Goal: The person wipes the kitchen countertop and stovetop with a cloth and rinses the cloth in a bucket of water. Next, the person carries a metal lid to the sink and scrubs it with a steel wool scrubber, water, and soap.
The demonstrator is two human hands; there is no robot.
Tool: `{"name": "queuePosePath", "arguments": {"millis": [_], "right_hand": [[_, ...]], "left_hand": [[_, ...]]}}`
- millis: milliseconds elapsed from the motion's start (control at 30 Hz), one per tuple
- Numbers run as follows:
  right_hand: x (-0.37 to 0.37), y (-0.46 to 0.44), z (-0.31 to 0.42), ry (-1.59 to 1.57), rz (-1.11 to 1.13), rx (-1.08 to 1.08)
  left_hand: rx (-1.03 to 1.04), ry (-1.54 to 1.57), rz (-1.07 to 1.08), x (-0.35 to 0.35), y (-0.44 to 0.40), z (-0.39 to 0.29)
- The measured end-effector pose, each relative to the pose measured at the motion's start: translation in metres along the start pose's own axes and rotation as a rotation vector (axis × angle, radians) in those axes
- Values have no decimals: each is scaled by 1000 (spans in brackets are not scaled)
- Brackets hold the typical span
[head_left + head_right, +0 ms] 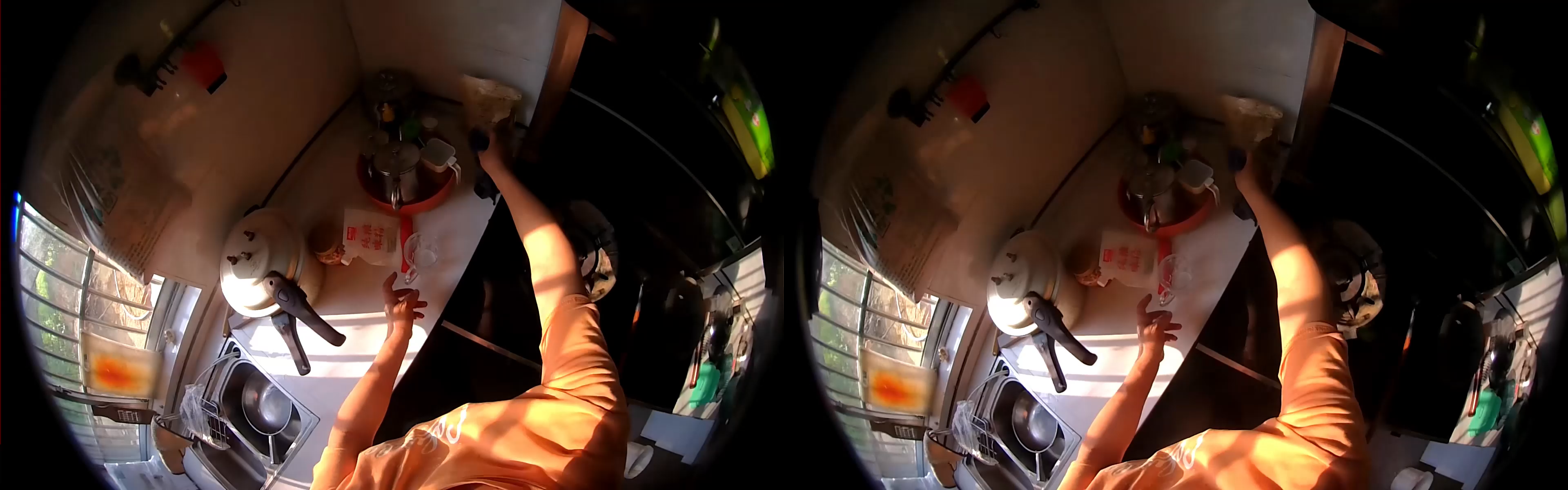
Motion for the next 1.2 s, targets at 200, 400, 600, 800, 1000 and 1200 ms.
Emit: {"name": "queuePosePath", "arguments": {"millis": [200,400,600,800,1000,1200], "right_hand": [[65,-20,-9,468,16,-323],[63,-29,-6,371,-100,-392],[50,37,-3,466,-56,-363],[80,120,0,565,113,-288],[83,239,25,640,260,-173],[105,353,58,533,313,-250]], "left_hand": [[68,2,74,36,-46,-11],[-54,19,163,45,-55,4],[45,104,189,25,-23,4],[51,167,44,-46,34,10],[20,134,-114,-126,73,40],[35,186,-244,-188,84,46]]}}
Point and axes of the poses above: each hand's wrist, its own y-axis away from the middle knuckle, its own x-axis out of the palm, z = x × y, the point moved 9 cm from there along -y, towards the middle knuckle, and after that the axes turned 11 degrees about -z, right-handed, at the moved point
